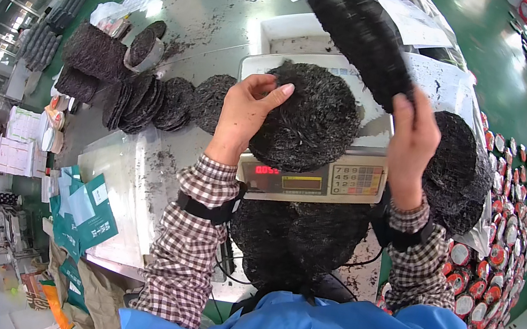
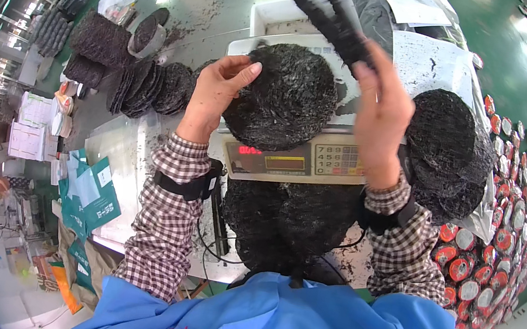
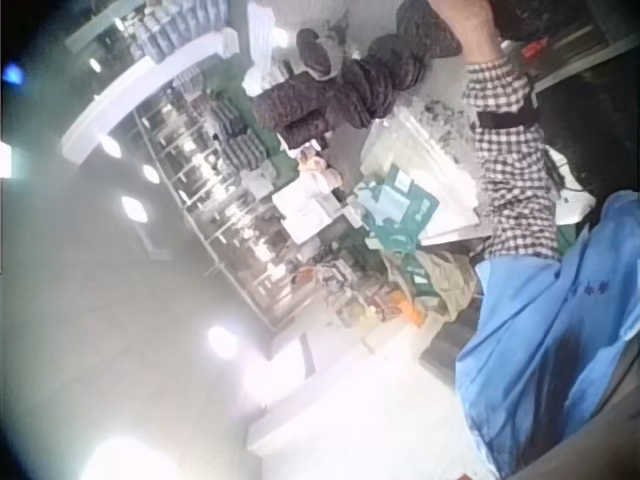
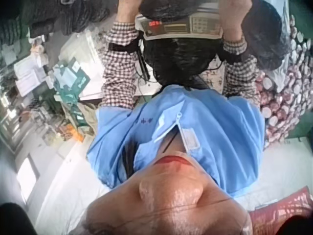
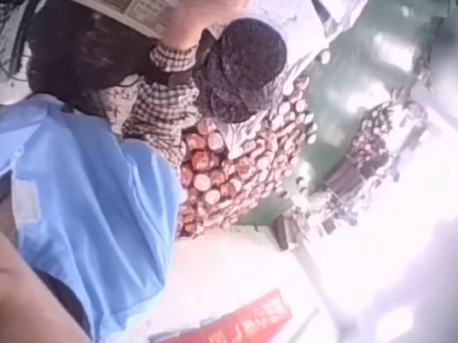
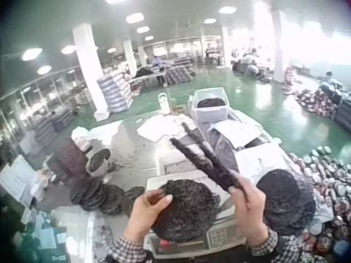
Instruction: The person weighs circular bundles of seaweed by hand on an electronic scale, picking up bundles from a pile, placing them on the scale, and then moving them to a growing stack on the table.
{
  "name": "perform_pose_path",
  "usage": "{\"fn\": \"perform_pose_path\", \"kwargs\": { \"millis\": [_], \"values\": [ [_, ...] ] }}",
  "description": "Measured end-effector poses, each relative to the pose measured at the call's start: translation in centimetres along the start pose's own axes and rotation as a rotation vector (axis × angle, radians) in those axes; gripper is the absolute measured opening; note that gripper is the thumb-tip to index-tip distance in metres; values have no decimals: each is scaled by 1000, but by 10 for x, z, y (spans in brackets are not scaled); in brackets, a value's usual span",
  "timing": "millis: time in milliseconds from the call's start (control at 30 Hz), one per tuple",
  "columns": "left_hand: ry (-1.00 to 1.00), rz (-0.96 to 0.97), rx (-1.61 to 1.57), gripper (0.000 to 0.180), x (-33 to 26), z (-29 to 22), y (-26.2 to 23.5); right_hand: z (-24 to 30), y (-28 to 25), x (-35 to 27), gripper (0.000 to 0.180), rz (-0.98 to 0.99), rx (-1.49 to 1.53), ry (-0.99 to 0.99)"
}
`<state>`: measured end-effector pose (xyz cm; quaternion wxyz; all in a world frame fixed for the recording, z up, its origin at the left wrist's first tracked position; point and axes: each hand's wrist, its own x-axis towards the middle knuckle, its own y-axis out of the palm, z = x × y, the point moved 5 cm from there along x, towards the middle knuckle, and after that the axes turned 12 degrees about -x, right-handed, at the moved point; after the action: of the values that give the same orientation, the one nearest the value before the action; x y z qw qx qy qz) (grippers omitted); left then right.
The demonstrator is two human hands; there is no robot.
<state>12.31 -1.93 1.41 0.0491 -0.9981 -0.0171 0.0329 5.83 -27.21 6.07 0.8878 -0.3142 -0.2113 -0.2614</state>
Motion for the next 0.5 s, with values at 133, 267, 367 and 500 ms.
{"fn": "perform_pose_path", "kwargs": {
  "millis": [133,267,367,500],
  "values": [
    [49,-295,-363,35,-16,32,-37,20,34,-50,37,254,-164,-678],
    [23,-420,-168,30,-80,61,-94,20,33,-81,51,426,-243,-601],
    [-58,-524,-164,31,-128,90,-129,-17,-9,-52,39,74,-113,-376],
    [-131,-537,-171,43,-154,99,-142,-81,-37,-34,41,78,174,214]
  ]
}}
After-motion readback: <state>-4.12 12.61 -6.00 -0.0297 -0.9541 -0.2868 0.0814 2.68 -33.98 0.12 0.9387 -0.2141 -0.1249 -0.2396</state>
